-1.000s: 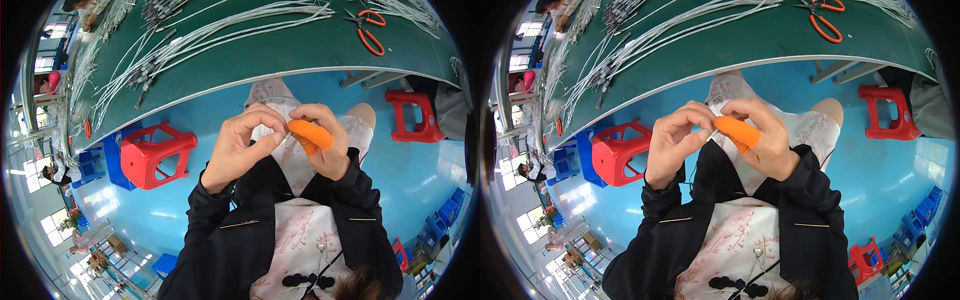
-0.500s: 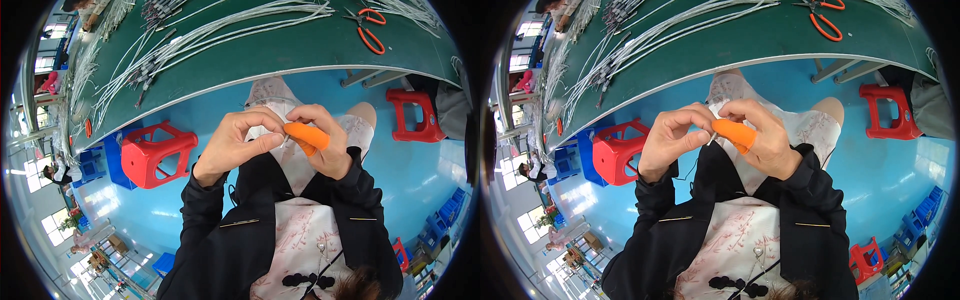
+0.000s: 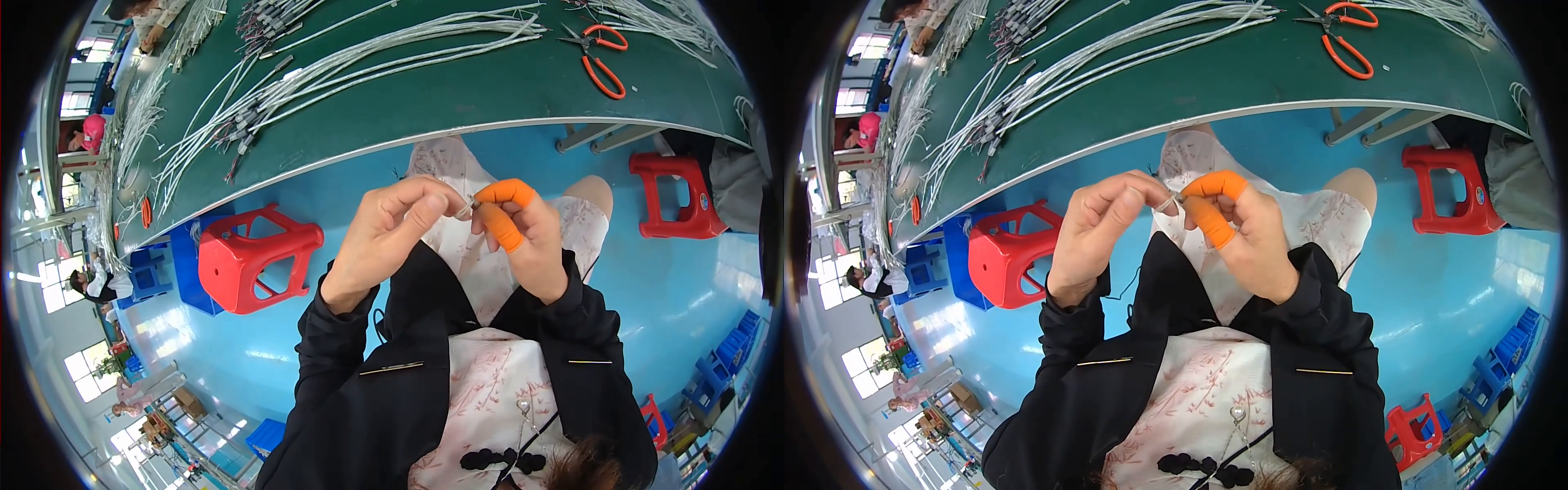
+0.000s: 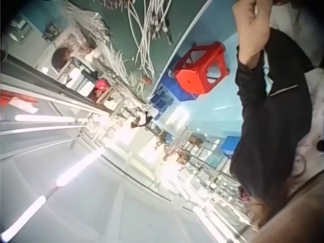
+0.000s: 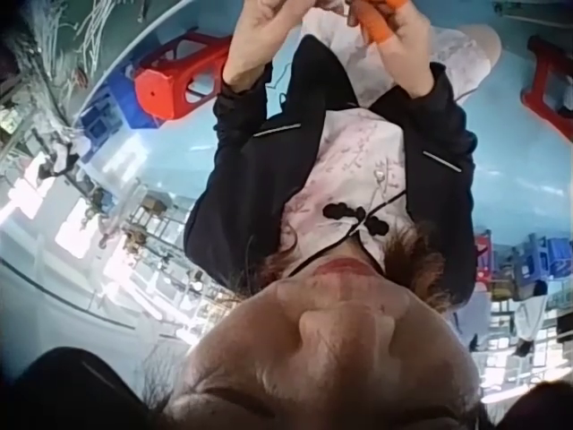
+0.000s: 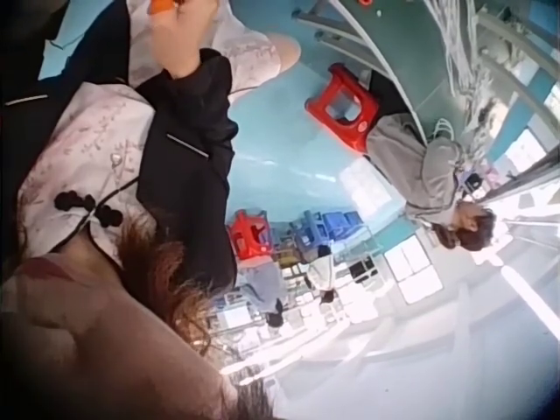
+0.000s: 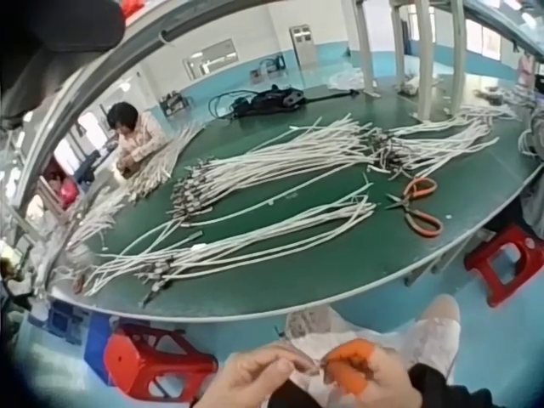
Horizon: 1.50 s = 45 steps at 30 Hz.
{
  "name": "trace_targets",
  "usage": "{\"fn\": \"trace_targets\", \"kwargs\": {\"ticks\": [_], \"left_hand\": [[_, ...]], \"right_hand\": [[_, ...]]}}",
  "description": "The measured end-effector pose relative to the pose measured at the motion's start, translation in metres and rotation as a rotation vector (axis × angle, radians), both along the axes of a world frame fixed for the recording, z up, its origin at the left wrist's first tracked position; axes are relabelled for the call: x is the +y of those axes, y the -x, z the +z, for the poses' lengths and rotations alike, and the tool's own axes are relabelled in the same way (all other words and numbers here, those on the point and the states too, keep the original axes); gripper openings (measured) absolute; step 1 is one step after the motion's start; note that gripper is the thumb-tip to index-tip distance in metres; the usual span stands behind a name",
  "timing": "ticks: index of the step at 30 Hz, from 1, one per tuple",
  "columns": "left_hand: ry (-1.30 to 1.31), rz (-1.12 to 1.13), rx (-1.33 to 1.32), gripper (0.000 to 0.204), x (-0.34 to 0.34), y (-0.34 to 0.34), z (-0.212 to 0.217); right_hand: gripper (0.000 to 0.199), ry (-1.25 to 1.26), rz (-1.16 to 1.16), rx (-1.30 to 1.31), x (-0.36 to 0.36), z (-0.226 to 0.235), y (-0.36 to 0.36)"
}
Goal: The person picks up a wire from the table, peels back the outer casing by hand, and trims the inner fibers using shears. They then twist the exposed metal strands together by hand and set the wire back onto the table.
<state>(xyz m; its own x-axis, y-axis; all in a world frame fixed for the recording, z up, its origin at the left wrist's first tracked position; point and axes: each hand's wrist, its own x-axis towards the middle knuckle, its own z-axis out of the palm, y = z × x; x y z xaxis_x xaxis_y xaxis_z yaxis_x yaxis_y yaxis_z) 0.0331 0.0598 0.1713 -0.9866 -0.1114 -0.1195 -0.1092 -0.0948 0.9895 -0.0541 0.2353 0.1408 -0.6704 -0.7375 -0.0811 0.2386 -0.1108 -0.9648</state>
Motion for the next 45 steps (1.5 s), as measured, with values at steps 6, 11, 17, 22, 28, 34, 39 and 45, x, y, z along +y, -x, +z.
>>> {"fn": "trace_targets", "kwargs": {"ticks": [6, 11, 17, 22, 28, 34, 39, 45], "left_hand": [[0.404, 0.163, 0.159, 0.016, 0.011, 0.006, 0.016], [0.478, 0.192, 0.140, 0.016, 0.019, 0.003, 0.009], [0.243, 0.373, 0.097, 0.015, 0.036, 0.004, -0.002], [0.440, 0.500, 0.284, 0.014, 0.050, 0.007, -0.013], [0.962, 0.570, 0.528, 0.016, 0.052, 0.014, -0.014], [1.364, 0.461, 0.670, 0.023, 0.043, 0.015, -0.011], [1.546, 0.294, 0.666, 0.023, 0.033, 0.013, -0.003], [0.936, 0.263, 0.392, 0.027, 0.027, 0.008, 0.011]], "right_hand": [[0.011, 0.004, -0.016, -0.018, -0.001, 0.001, -0.004], [0.010, 0.001, -0.076, 0.103, -0.002, 0.003, -0.009], [0.010, 0.016, -0.186, 0.237, -0.004, -0.004, -0.017], [0.014, -0.025, -0.322, 0.363, -0.009, -0.003, -0.019], [0.009, 0.009, -0.214, -0.049, -0.005, 0.017, -0.018], [0.008, -0.022, -0.126, -0.298, -0.001, 0.028, -0.007], [0.008, -0.005, -0.083, -0.400, 0.000, 0.026, -0.004], [0.010, 0.012, -0.139, -0.164, 0.001, 0.017, -0.008]]}}
